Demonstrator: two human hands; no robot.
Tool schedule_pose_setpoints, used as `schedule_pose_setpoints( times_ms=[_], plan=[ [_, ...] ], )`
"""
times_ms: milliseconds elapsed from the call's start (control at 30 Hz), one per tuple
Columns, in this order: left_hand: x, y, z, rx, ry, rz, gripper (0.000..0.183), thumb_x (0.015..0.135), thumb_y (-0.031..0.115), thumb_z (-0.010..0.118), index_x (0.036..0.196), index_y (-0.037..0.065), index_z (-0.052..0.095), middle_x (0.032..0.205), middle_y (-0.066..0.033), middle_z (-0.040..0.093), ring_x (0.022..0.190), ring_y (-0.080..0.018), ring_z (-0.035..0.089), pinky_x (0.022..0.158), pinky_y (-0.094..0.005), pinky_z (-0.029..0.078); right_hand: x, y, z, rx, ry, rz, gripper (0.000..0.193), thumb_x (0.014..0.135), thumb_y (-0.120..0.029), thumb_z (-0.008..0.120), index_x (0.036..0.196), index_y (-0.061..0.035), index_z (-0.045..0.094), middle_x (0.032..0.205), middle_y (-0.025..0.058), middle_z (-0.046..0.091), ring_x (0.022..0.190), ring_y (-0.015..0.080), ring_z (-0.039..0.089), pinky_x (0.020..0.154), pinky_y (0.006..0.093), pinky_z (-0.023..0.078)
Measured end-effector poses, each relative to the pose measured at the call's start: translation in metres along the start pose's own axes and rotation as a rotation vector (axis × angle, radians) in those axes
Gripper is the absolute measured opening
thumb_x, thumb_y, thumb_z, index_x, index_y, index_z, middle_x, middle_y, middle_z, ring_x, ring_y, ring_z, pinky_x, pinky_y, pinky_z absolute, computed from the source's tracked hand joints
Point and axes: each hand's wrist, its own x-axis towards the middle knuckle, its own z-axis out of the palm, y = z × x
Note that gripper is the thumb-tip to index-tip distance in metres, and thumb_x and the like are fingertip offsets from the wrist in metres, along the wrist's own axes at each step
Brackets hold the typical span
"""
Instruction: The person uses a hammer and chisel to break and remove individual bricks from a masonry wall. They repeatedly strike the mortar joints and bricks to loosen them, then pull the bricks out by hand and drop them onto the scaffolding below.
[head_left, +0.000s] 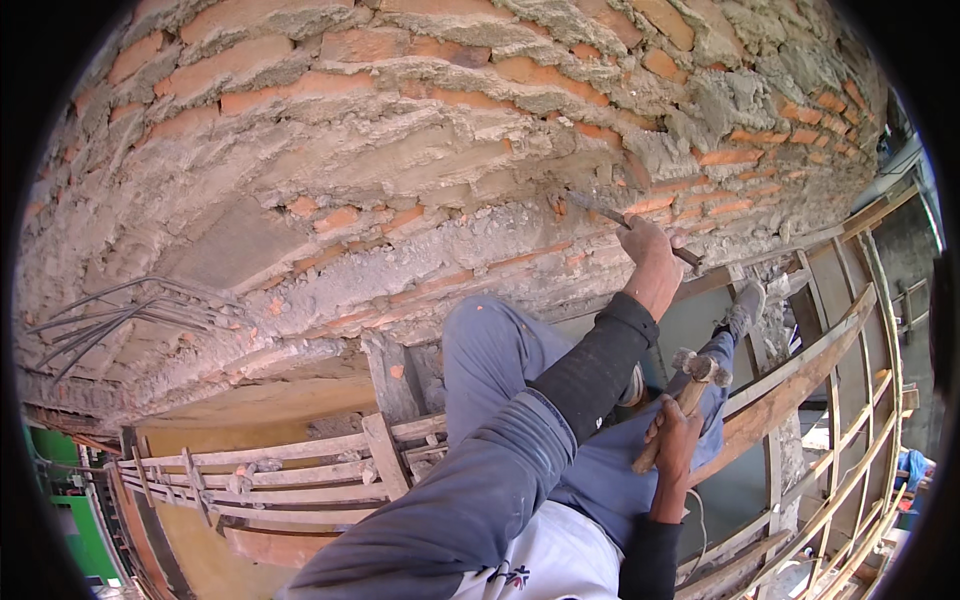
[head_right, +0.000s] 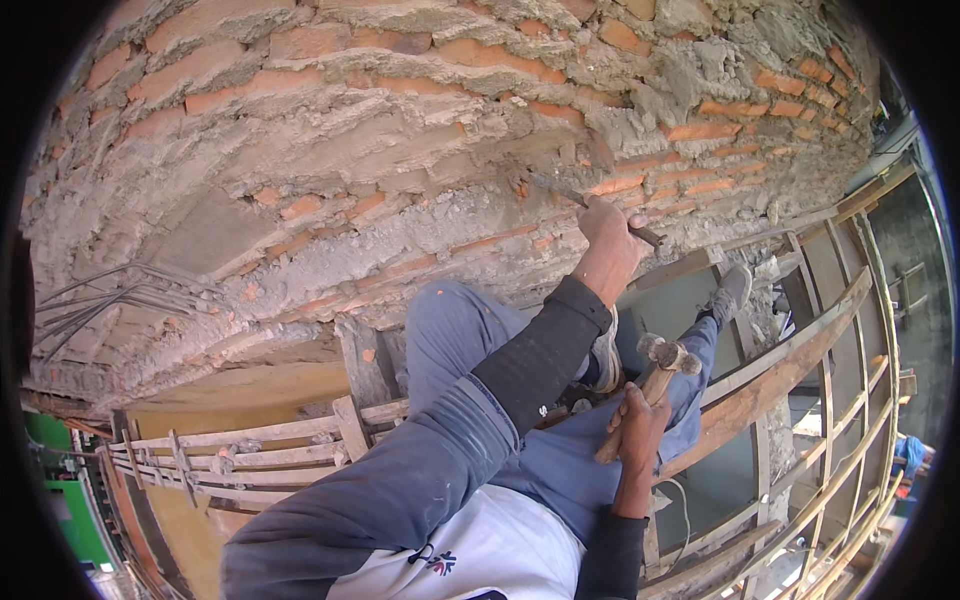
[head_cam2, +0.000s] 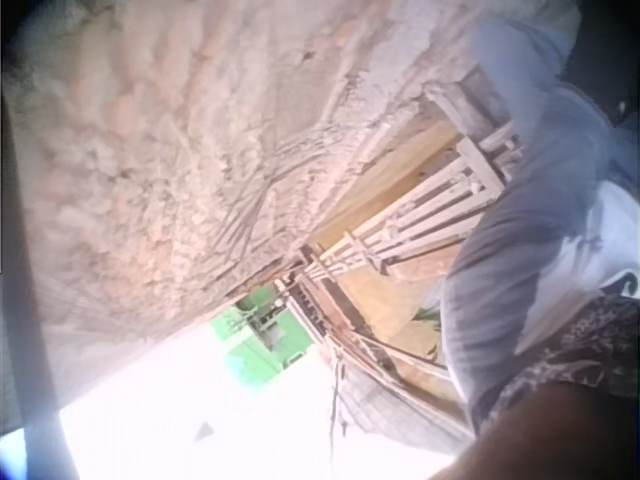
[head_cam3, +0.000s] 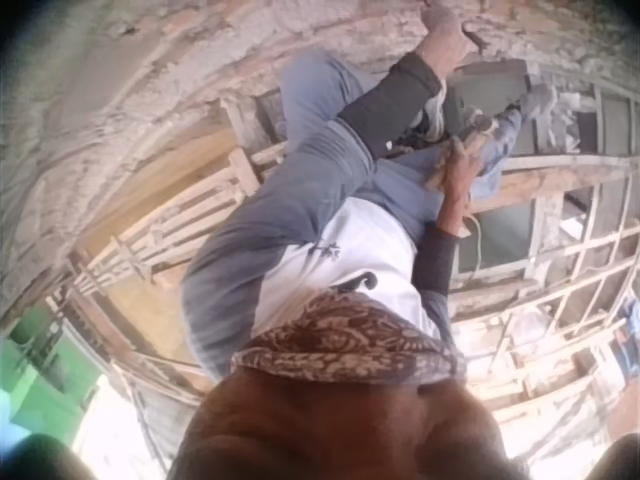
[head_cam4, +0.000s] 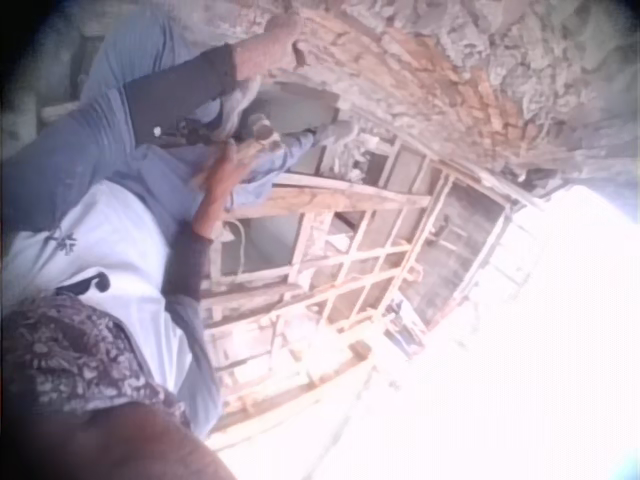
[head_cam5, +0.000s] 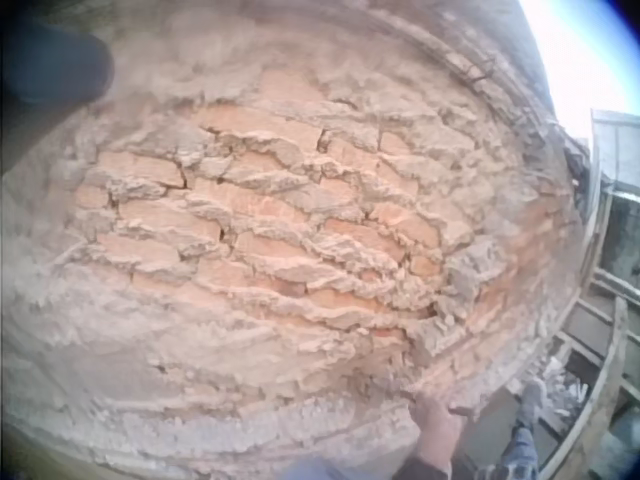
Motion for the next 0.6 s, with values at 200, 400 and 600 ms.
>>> schedule_pose_setpoints(
  times_ms=[200,400,600],
  plan=[
    [-0.011,0.074,-0.09,0.145,-0.24,0.058,0.029,0.105,0.034,0.042,0.087,0.011,0.045,0.066,0.0025,0.039,0.046,-0.0094,0.033,0.037,-0.0245,0.029,-0.003,0.019,-0.008,0.0,-0.039,0.036,0.013,0.089,-0.01,0.058,0.09,-0.001,0.049,0.061,0.0034,0.047,0.042,0.0137,0.048,0.037,0.0284,0.041],
    [-0.026,0.165,-0.155,0.3,-0.164,0.247,0.031,0.105,0.041,0.039,0.094,0.014,0.047,0.07,0.0013,0.041,0.048,-0.0103,0.035,0.038,-0.0267,0.03,-0.004,0.021,-0.004,0.004,-0.069,0.055,0.015,0.089,-0.014,0.059,0.087,-0.0036,0.048,0.06,0.0028,0.047,0.042,0.0137,0.047,0.037,0.0284,0.041],
    [0.004,0.135,-0.147,0.35,-0.08,0.293,0.03,0.105,0.042,0.04,0.098,0.014,0.047,0.068,0.0016,0.041,0.049,-0.0107,0.035,0.04,-0.028,0.031,-0.002,0.03,0.002,0.031,-0.129,0.096,0.015,0.089,-0.014,0.059,0.093,-0.004,0.049,0.061,0.0025,0.046,0.042,0.0132,0.046,0.037,0.028,0.041]
  ],
)
